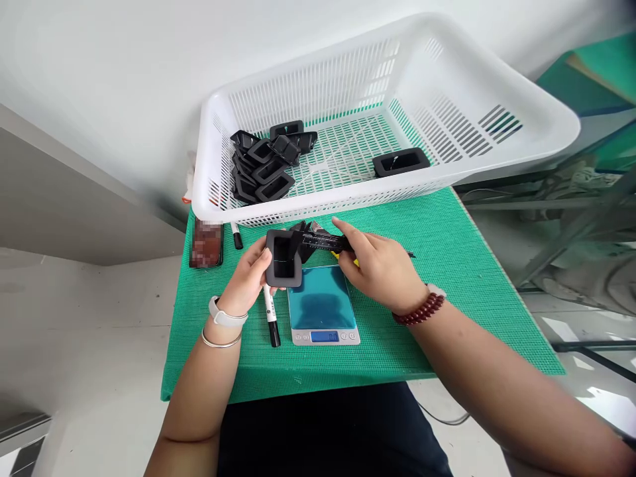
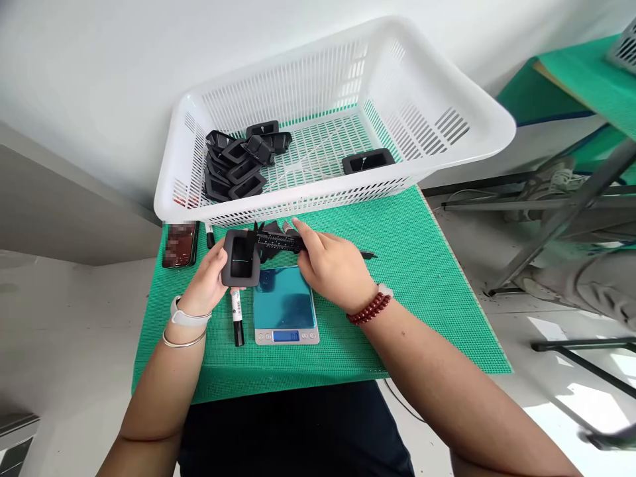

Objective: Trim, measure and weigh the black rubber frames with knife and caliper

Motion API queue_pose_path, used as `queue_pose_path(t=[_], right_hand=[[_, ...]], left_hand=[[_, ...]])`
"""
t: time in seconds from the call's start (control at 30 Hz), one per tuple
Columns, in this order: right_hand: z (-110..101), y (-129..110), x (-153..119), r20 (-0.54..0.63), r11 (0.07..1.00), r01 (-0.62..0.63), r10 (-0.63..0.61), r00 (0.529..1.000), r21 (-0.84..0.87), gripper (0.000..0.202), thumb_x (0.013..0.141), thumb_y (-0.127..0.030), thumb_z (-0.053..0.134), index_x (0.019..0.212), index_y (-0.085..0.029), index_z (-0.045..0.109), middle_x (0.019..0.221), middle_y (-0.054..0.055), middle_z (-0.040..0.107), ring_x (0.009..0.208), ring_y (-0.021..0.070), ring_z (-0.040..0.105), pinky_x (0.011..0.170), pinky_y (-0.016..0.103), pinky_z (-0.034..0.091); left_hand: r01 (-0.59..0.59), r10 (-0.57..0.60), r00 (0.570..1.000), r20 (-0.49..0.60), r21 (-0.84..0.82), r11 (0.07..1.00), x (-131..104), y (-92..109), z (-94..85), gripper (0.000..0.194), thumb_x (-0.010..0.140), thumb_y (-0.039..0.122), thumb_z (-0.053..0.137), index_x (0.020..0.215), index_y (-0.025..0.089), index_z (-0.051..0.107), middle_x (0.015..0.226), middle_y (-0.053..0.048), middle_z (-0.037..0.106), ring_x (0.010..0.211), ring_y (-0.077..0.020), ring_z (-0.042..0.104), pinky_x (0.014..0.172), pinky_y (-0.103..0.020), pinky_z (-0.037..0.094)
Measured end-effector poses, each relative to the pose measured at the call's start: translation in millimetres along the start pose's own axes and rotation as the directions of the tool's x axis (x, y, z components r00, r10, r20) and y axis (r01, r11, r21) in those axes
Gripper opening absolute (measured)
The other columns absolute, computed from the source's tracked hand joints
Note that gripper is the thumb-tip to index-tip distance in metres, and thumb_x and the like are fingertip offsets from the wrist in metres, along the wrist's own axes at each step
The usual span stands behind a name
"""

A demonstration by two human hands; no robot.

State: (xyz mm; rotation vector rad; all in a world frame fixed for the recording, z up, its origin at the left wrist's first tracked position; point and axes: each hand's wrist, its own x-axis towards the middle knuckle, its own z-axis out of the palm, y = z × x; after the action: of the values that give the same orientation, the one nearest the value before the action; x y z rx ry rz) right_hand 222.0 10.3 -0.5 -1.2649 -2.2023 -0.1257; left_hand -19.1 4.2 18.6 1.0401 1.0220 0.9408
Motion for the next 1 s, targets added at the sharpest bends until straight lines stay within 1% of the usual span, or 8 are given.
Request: queue_pose_path(t=[0.1, 0.2, 0.33, 0.4, 0.47, 0.67, 0.83, 1.0], right_hand=[[-0.7, 1.4, 1.9, 0.027, 1.000, 0.003, -0.004, 1.000, 0.009, 0.048, 0.093, -0.015, 0.041, 0.138, 0.001, 0.047, 0.072, 0.007, 0.066, 0.066, 0.0216, 0.058, 0.057, 0.033, 0.043], [-1.7, 3.0, 2.3, 0.044, 1.000, -0.022, 0.021, 0.999, 0.020, 0.046, 0.093, -0.017, 0.044, 0.136, -0.002, 0.051, 0.071, 0.007, 0.067, 0.067, 0.0215, 0.059, 0.059, 0.033, 0.043], [-3.6, 3.1, 0.5, 0.019, 0.990, -0.109, 0.107, 0.994, 0.087, 0.031, 0.093, -0.022, 0.050, 0.117, -0.011, 0.067, 0.074, 0.005, 0.067, 0.061, 0.0163, 0.057, 0.054, 0.029, 0.038], [-4.2, 2.4, -0.1, 0.015, 0.986, -0.132, 0.131, 0.991, 0.099, 0.024, 0.093, -0.024, 0.051, 0.104, -0.013, 0.070, 0.070, 0.004, 0.065, 0.056, 0.0143, 0.053, 0.051, 0.027, 0.036], [-4.6, 1.7, 0.1, 0.010, 0.988, -0.121, 0.120, 0.993, 0.094, 0.023, 0.094, -0.026, 0.051, 0.100, -0.014, 0.069, 0.069, 0.003, 0.062, 0.055, 0.0138, 0.050, 0.050, 0.027, 0.035], [-7.2, 1.3, 2.3, -0.028, 0.997, -0.050, 0.052, 0.998, 0.057, 0.034, 0.097, -0.041, 0.052, 0.106, -0.011, 0.066, 0.072, 0.005, 0.062, 0.061, 0.0162, 0.055, 0.054, 0.028, 0.038], [-8.1, 0.9, 1.6, -0.052, 0.998, -0.058, 0.060, 0.997, 0.033, 0.038, 0.098, -0.043, 0.051, 0.106, -0.011, 0.069, 0.067, 0.003, 0.061, 0.057, 0.0149, 0.053, 0.052, 0.027, 0.035], [-8.3, -0.3, 1.0, -0.046, 0.993, -0.108, 0.111, 0.993, 0.055, 0.038, 0.097, -0.045, 0.052, 0.108, -0.014, 0.071, 0.063, 0.001, 0.060, 0.053, 0.0131, 0.050, 0.051, 0.027, 0.034]], left_hand=[[0.000, 0.000, 1.000, -0.005, 0.002, 1.000, -0.1, -0.9, -0.4, 0.048, 0.084, 0.058, 0.062, 0.119, 0.024, 0.063, 0.060, 0.002, 0.053, 0.044, -0.0112, 0.052, 0.036, -0.023, 0.039], [-0.002, 0.002, 1.000, -0.005, -0.004, 1.000, -0.4, -0.2, -0.1, 0.047, 0.086, 0.058, 0.061, 0.118, 0.024, 0.063, 0.063, 0.001, 0.055, 0.046, -0.0117, 0.053, 0.036, -0.023, 0.039], [-0.005, 0.005, 1.000, -0.002, -0.023, 1.000, -0.5, 1.6, 0.7, 0.043, 0.086, 0.057, 0.061, 0.114, 0.024, 0.064, 0.069, -0.002, 0.061, 0.047, -0.0117, 0.052, 0.037, -0.024, 0.039], [-0.006, 0.006, 1.000, -0.013, -0.037, 0.999, -0.3, 2.1, 1.0, 0.042, 0.085, 0.057, 0.061, 0.113, 0.025, 0.064, 0.075, -0.003, 0.065, 0.048, -0.0119, 0.053, 0.038, -0.024, 0.039], [0.000, -0.002, 0.999, -0.032, -0.059, 0.998, 0.0, 1.9, 0.9, 0.043, 0.084, 0.059, 0.063, 0.113, 0.026, 0.064, 0.081, -0.003, 0.068, 0.050, -0.0122, 0.054, 0.038, -0.024, 0.038], [0.021, -0.028, 0.997, -0.071, -0.097, 0.995, 0.4, -0.9, -1.0, 0.052, 0.081, 0.065, 0.060, 0.115, 0.026, 0.064, 0.085, -0.005, 0.069, 0.051, -0.0123, 0.056, 0.038, -0.024, 0.039], [0.046, -0.051, 0.998, -0.046, -0.110, 0.993, 0.1, -1.8, -2.1, 0.055, 0.082, 0.067, 0.058, 0.118, 0.025, 0.063, 0.079, -0.004, 0.067, 0.049, -0.0118, 0.054, 0.038, -0.024, 0.039], [0.052, -0.057, 0.998, -0.035, -0.128, 0.990, 0.7, -2.4, -2.1, 0.055, 0.082, 0.067, 0.058, 0.116, 0.025, 0.063, 0.080, -0.005, 0.068, 0.049, -0.0118, 0.054, 0.039, -0.025, 0.041]])
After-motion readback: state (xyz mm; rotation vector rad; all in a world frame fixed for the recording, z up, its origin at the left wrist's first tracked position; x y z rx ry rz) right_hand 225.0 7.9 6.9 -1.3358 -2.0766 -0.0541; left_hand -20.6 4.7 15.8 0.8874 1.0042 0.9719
